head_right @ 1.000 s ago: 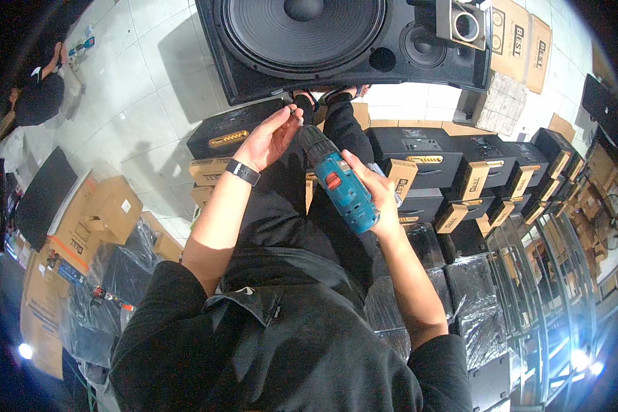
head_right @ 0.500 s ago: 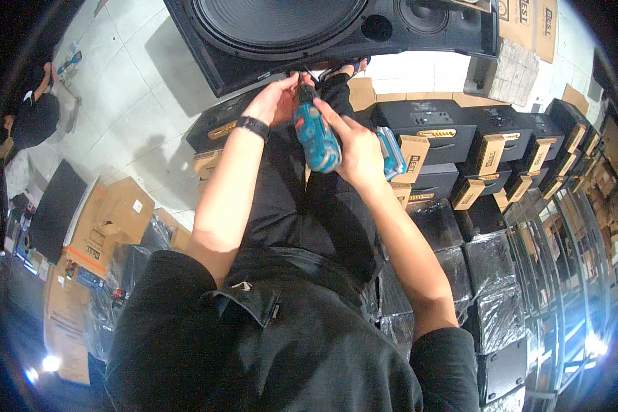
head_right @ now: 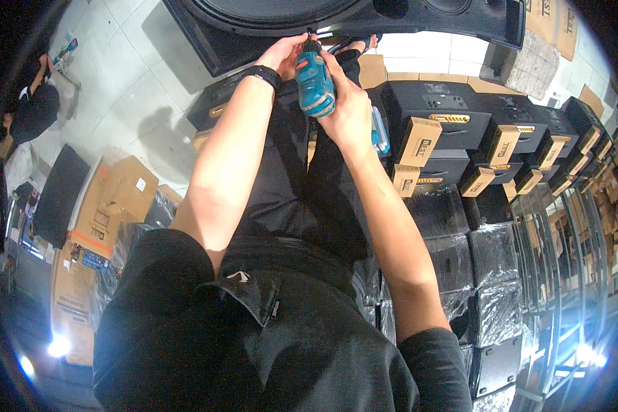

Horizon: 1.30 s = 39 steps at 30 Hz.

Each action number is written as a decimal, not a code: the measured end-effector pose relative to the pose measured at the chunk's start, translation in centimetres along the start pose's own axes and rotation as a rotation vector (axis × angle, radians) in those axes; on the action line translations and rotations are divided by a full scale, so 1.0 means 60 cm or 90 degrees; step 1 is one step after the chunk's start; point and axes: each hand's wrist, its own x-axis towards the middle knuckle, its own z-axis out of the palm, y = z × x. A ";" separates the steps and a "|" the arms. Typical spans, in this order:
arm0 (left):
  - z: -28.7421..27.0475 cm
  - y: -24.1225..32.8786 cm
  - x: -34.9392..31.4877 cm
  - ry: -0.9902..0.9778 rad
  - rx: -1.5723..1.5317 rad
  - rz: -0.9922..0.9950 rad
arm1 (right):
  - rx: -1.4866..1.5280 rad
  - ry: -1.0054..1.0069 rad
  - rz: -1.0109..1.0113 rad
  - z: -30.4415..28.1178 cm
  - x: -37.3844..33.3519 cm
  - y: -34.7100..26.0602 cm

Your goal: The person uses a cordless drill to fasten screws around the perimeter of a large speaker cone into a speaker cabinet. They repeatedly pick up screws, align them with pre-drilled holes, and drive them in while stabilizing the speaker with the other hand.

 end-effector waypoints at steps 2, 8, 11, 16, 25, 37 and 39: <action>-0.003 -0.002 0.009 0.025 0.015 0.010 | -0.012 -0.026 0.038 0.000 0.003 -0.001; -0.015 -0.010 0.003 -0.027 -0.028 0.028 | 0.006 -0.069 0.076 0.003 0.004 -0.006; -0.015 -0.021 -0.033 0.020 -0.052 0.070 | 0.037 -0.089 0.041 0.002 -0.003 -0.008; -0.015 -0.021 -0.079 0.035 -0.121 0.113 | 0.048 -0.087 -0.040 -0.001 -0.012 -0.016; 0.009 -0.034 -0.021 -0.005 -0.127 0.099 | 0.007 -0.096 0.054 -0.007 0.003 -0.010; -0.001 -0.033 0.033 -0.017 -0.152 0.070 | -0.009 -0.058 0.063 0.019 0.018 0.006; -0.011 -0.036 0.044 -0.036 -0.119 0.065 | -0.014 -0.053 0.075 0.023 0.018 0.002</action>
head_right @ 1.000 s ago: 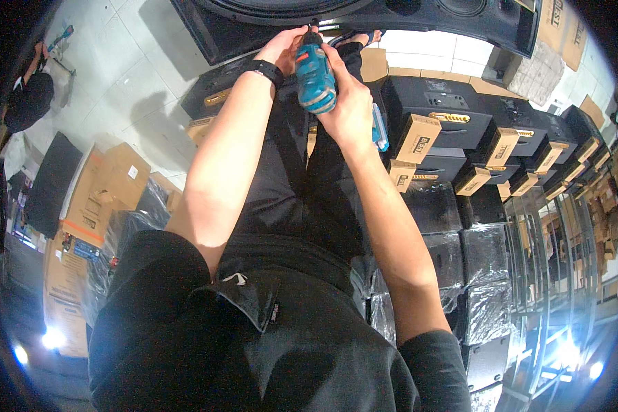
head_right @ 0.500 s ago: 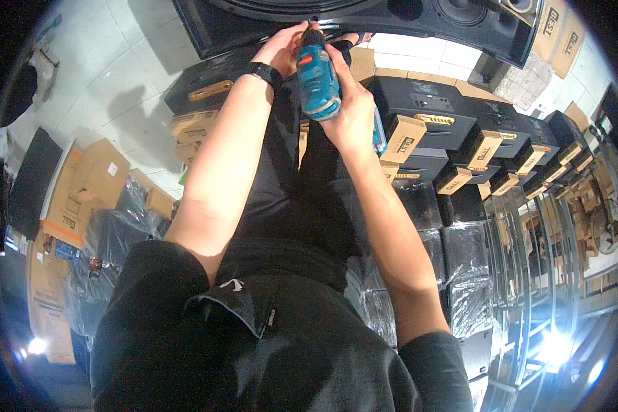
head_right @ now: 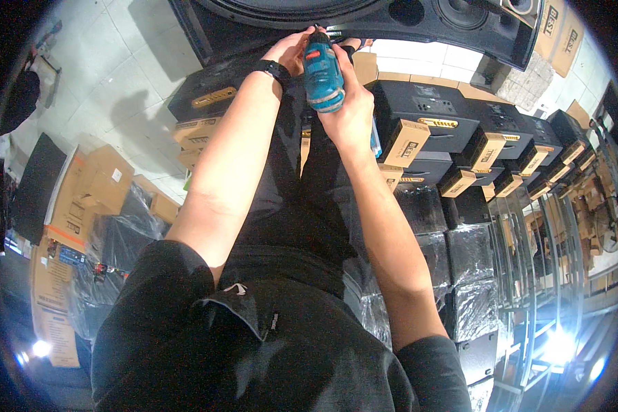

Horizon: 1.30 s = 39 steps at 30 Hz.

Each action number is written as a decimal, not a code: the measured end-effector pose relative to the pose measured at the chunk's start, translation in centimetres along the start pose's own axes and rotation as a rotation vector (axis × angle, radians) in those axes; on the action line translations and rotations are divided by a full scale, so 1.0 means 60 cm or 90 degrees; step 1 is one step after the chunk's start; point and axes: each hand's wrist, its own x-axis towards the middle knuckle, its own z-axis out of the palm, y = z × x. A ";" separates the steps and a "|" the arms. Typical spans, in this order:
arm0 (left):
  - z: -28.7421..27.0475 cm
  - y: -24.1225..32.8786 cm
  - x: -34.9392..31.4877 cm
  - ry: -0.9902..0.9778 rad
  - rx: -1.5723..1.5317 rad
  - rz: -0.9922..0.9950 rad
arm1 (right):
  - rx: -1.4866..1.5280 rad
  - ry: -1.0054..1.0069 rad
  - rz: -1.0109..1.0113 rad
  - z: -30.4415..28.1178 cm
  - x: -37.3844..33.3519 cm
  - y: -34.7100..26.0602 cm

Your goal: The person uses a cordless drill to fasten screws around the perimeter of a large speaker cone into a speaker cabinet. They repeatedly pick up screws, align them with pre-drilled holes, and drive them in while stabilizing the speaker with the other hand.

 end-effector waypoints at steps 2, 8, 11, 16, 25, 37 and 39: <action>-0.012 -0.001 0.006 -0.064 -0.011 0.009 | 0.014 0.006 0.001 0.003 -0.001 -0.004; -0.011 -0.006 0.007 -0.039 0.025 0.013 | 0.008 0.037 -0.018 0.010 -0.003 -0.014; -0.003 -0.003 0.004 -0.029 0.040 0.005 | 0.022 0.031 -0.001 0.009 -0.003 -0.016; 0.004 -0.012 0.009 0.007 -0.015 0.010 | 0.011 0.022 0.020 0.006 0.001 -0.016; 0.008 0.000 0.007 -0.019 -0.065 0.012 | -0.004 0.027 0.021 0.005 0.014 -0.023; 0.016 0.102 -0.075 0.223 0.921 0.648 | -0.092 0.036 -0.035 -0.006 0.038 -0.026; 0.013 0.123 -0.067 0.146 1.164 0.790 | -0.080 0.041 -0.051 -0.008 0.038 -0.026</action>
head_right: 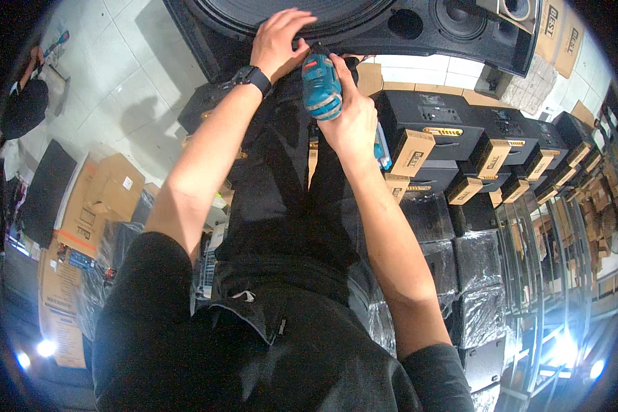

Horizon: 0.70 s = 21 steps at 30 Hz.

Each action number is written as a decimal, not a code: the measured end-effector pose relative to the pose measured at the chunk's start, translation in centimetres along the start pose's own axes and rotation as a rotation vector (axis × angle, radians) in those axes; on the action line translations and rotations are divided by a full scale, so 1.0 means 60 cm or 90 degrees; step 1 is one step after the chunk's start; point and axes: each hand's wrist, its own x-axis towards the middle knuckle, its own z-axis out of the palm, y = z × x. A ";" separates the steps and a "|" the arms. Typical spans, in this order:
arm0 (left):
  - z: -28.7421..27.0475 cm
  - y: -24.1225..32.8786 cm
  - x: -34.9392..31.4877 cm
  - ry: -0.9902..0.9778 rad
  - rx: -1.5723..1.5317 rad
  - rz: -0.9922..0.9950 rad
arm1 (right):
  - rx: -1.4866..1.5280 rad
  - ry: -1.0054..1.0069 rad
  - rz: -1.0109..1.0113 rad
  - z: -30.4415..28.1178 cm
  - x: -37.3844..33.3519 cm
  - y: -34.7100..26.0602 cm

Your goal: The person uses a cordless drill to fasten screws around the perimeter of a large speaker cone into a speaker cabinet. They repeatedly pick up screws, align them with pre-drilled holes, and drive them in while stabilizing the speaker with the other hand.

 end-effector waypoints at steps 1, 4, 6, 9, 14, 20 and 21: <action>0.001 -0.006 0.009 -0.030 0.121 0.107 | 0.003 -0.005 0.008 -0.001 0.001 0.000; 0.017 -0.011 0.034 -0.196 0.191 0.244 | 0.024 -0.017 0.028 -0.003 0.003 0.001; 0.026 -0.019 0.057 -0.201 0.228 0.305 | 0.052 -0.025 0.045 -0.005 0.005 0.001; 0.028 -0.030 0.074 -0.212 0.207 0.362 | 0.071 -0.061 0.082 -0.011 0.005 0.002; 0.018 -0.031 0.079 -0.223 0.180 0.369 | 0.058 -0.096 0.111 -0.014 0.006 -0.005; 0.024 -0.032 0.074 -0.157 0.123 0.370 | 0.009 -0.135 0.108 -0.009 0.011 -0.016; 0.026 -0.034 0.073 -0.161 0.128 0.369 | 0.016 -0.132 0.105 -0.009 0.011 -0.017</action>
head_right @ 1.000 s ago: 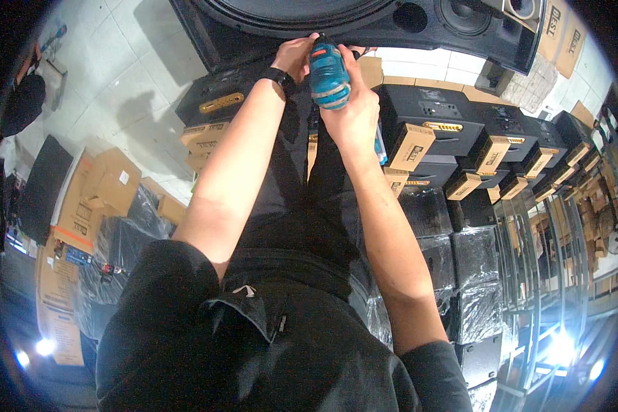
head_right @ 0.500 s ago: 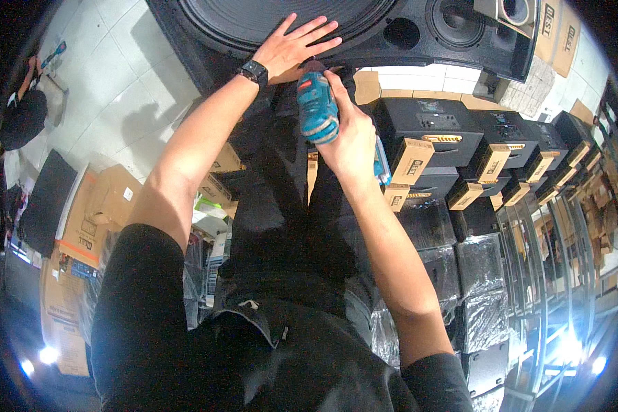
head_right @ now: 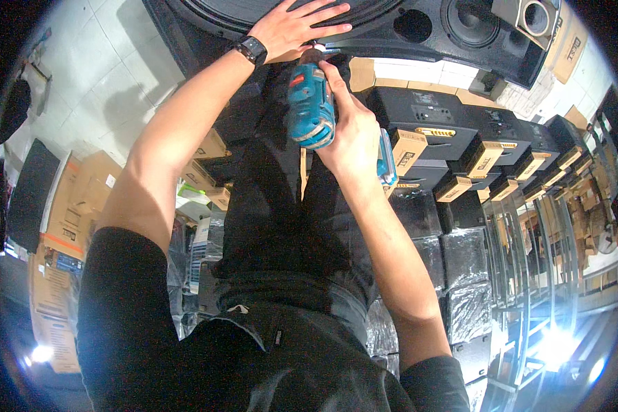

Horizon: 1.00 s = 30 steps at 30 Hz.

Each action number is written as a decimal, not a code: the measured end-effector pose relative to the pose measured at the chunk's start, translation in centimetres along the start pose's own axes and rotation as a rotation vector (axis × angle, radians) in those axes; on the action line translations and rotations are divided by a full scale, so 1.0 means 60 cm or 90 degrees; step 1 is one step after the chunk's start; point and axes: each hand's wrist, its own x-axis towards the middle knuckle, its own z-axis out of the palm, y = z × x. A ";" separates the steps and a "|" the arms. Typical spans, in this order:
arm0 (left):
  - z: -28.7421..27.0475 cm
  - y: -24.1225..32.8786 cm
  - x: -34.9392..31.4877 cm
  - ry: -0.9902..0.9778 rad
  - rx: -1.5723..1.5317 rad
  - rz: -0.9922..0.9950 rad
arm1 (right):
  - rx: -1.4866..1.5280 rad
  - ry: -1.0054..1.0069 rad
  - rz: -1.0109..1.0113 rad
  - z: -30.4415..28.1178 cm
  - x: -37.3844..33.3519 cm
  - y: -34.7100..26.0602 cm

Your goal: The person uses a cordless drill to fasten screws around the perimeter of a large speaker cone into a speaker cabinet. They repeatedly pick up screws, align them with pre-drilled holes, and drive them in while stabilizing the speaker with the other hand.

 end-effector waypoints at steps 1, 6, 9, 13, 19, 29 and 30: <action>0.002 -0.001 0.000 -0.006 0.003 -0.001 | 0.007 0.003 -0.004 0.000 0.000 0.000; 0.005 0.000 0.000 -0.011 0.003 -0.004 | 0.010 -0.002 -0.015 -0.002 0.000 0.007; 0.004 0.001 0.001 -0.014 0.011 -0.003 | 0.023 0.023 -0.041 -0.001 0.000 0.013; -0.003 0.002 -0.002 -0.034 0.024 -0.004 | 0.013 0.076 -0.069 0.008 -0.001 0.017; -0.008 0.005 0.001 -0.047 0.032 -0.004 | 0.021 0.091 -0.066 0.007 0.000 0.016; -0.005 0.004 0.002 -0.042 0.031 -0.006 | 0.016 0.030 -0.002 -0.001 0.001 0.012; -0.004 0.003 0.002 -0.041 0.028 -0.005 | 0.028 0.026 -0.004 -0.001 0.002 0.012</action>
